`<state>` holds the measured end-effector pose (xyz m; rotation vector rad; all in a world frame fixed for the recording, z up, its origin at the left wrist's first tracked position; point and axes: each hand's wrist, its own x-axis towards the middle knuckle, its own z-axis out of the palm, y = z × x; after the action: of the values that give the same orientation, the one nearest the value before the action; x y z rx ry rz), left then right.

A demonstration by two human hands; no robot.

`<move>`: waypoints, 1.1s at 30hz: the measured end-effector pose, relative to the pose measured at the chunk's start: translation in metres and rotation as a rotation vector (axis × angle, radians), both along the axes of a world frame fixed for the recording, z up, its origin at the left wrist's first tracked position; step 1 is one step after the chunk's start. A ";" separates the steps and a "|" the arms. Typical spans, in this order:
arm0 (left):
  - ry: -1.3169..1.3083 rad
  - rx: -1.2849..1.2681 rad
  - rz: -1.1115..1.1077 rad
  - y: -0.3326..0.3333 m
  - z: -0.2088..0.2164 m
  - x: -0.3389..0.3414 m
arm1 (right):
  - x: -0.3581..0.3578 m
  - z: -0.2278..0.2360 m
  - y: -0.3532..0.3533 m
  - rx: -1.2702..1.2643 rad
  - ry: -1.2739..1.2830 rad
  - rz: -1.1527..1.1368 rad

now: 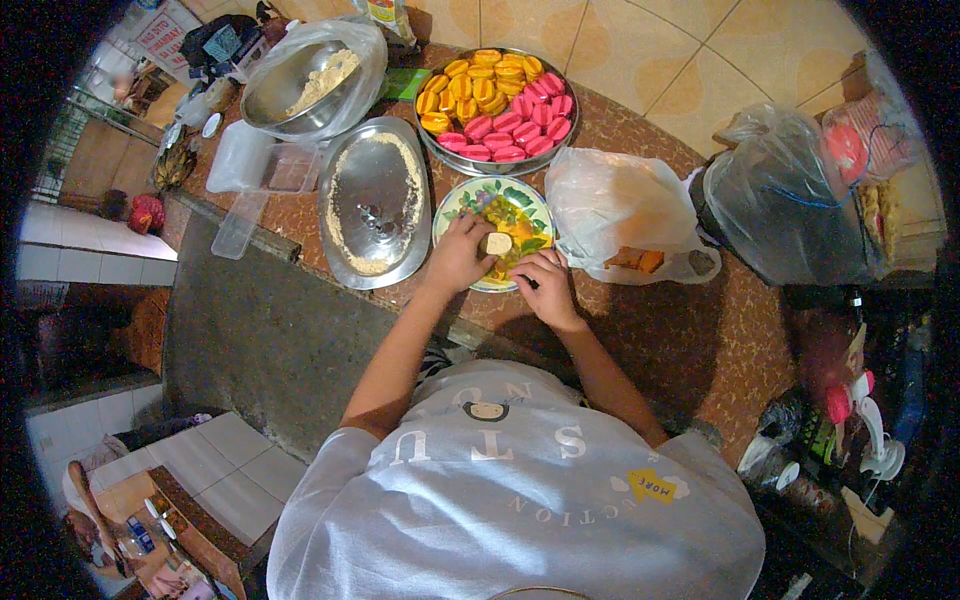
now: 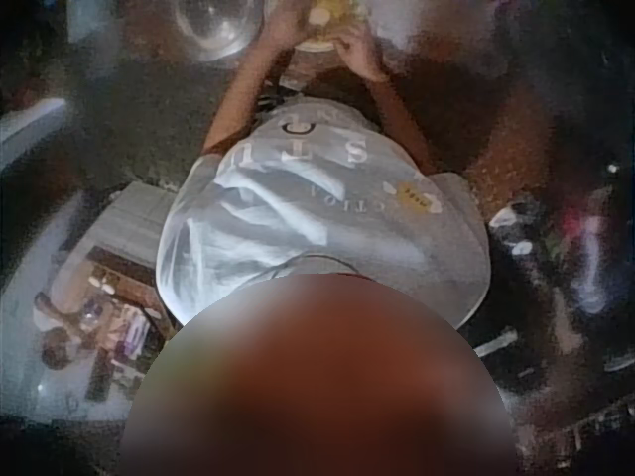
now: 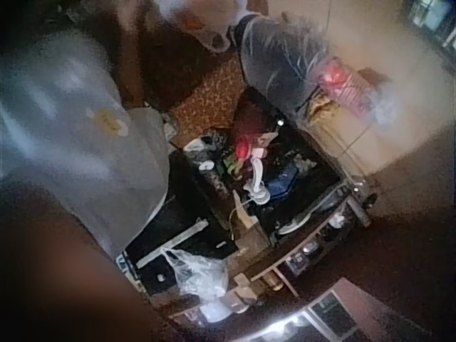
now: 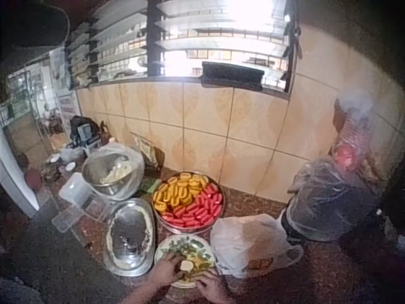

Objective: The person scoops dough from a bowl, flattens it on a metal tray, and places it onto a plate. They then pick up a yellow filling and wrap the dough around it to form a small sweet. The process is repeated multiple times.

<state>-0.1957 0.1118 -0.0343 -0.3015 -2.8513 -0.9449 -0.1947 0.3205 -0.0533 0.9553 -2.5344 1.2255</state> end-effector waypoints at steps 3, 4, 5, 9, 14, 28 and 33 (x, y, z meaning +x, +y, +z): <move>-0.006 0.033 0.000 0.000 -0.002 0.001 | 0.000 -0.001 0.000 0.002 -0.004 -0.002; 0.001 0.033 0.000 0.000 -0.003 0.001 | 0.001 0.000 0.000 0.004 -0.005 -0.001; 0.009 0.033 -0.002 0.000 -0.003 0.001 | 0.001 0.000 0.000 0.000 0.002 -0.004; 0.010 0.036 0.000 0.000 -0.002 0.002 | 0.000 -0.002 0.000 -0.002 -0.001 -0.003; -0.002 0.171 -0.015 -0.006 0.001 -0.009 | 0.001 0.003 -0.004 0.043 0.008 -0.030; 0.095 -0.124 0.086 -0.004 -0.020 -0.058 | -0.014 0.020 -0.026 0.022 -0.051 -0.038; -0.014 0.225 0.082 -0.004 -0.008 -0.046 | -0.025 0.020 -0.030 -0.013 0.009 -0.094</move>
<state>-0.2419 0.1074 -0.0419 -0.1545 -2.7107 -1.2403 -0.2201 0.2907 -0.0331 0.8264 -2.5301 1.2059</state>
